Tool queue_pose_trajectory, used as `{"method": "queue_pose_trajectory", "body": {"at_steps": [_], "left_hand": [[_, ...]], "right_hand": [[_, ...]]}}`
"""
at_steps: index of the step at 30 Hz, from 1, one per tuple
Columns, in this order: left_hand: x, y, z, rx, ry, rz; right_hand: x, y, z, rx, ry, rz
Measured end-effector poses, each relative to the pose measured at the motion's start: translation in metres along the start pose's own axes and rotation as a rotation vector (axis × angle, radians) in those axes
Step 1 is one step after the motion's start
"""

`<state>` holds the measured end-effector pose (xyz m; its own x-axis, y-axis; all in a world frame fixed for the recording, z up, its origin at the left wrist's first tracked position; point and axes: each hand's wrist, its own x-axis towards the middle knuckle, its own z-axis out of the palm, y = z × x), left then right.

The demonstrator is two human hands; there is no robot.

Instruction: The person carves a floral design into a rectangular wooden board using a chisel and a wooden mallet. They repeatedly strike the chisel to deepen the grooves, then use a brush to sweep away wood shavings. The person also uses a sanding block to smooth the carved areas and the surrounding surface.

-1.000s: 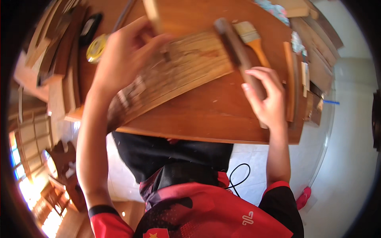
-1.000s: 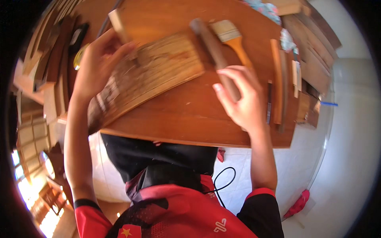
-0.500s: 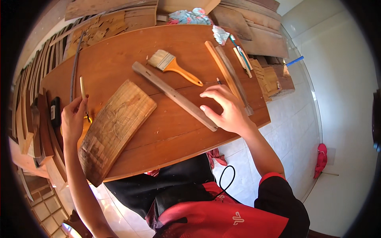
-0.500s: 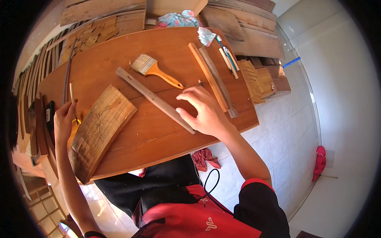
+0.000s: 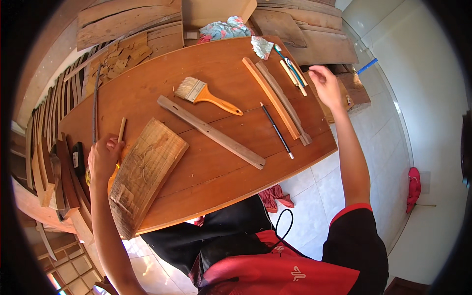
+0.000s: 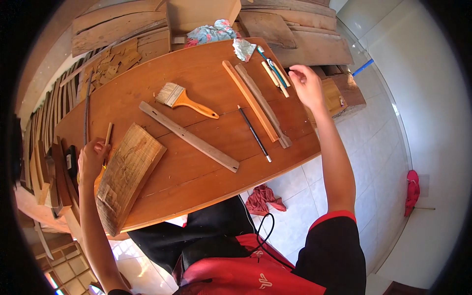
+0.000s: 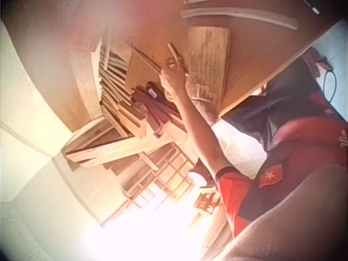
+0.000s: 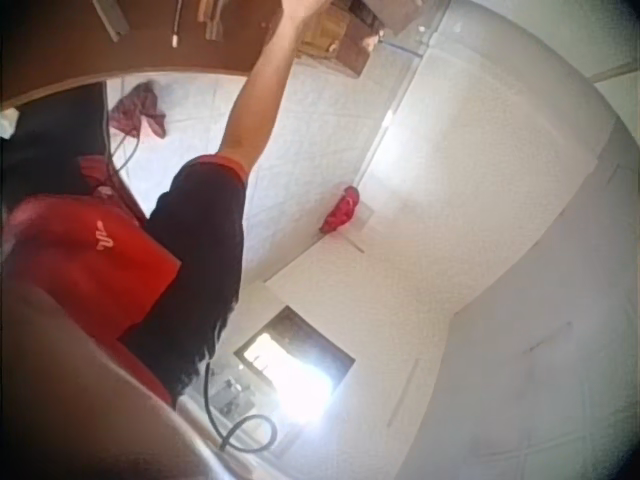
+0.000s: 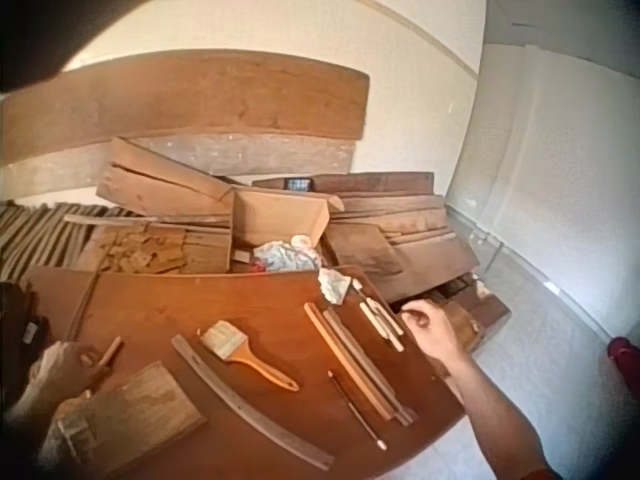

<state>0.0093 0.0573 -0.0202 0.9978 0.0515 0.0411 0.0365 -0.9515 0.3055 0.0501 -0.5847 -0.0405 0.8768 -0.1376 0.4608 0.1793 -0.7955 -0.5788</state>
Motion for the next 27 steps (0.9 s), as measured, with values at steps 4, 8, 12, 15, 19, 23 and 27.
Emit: {"method": "queue_pose_trajectory", "body": {"at_steps": [4, 8, 12, 15, 19, 23, 27], "left_hand": [[-0.004, -0.01, 0.002, 0.022, 0.027, 0.048], [-0.015, 0.002, -0.003, -0.003, 0.078, 0.059], [-0.036, 0.007, -0.016, -0.094, 0.129, 0.114], [-0.051, 0.012, -0.031, -0.179, 0.15, 0.125], [-0.068, 0.028, -0.047, -0.195, 0.167, 0.122], [-0.085, 0.04, -0.054, -0.237, 0.185, 0.101], [-0.1, 0.051, -0.059, -0.289, 0.173, 0.091]], "right_hand": [[0.033, 0.025, 0.01, -0.101, -0.106, 0.07], [0.053, 0.046, 0.018, -0.138, -0.253, 0.192], [0.052, 0.031, 0.022, -0.177, -0.349, 0.309], [0.051, 0.031, 0.026, -0.192, -0.344, 0.337], [0.047, 0.047, 0.028, -0.076, -0.284, 0.417], [0.042, 0.037, 0.019, 0.153, -0.18, 0.422], [0.035, 0.001, 0.008, 0.346, -0.071, 0.205]]}}
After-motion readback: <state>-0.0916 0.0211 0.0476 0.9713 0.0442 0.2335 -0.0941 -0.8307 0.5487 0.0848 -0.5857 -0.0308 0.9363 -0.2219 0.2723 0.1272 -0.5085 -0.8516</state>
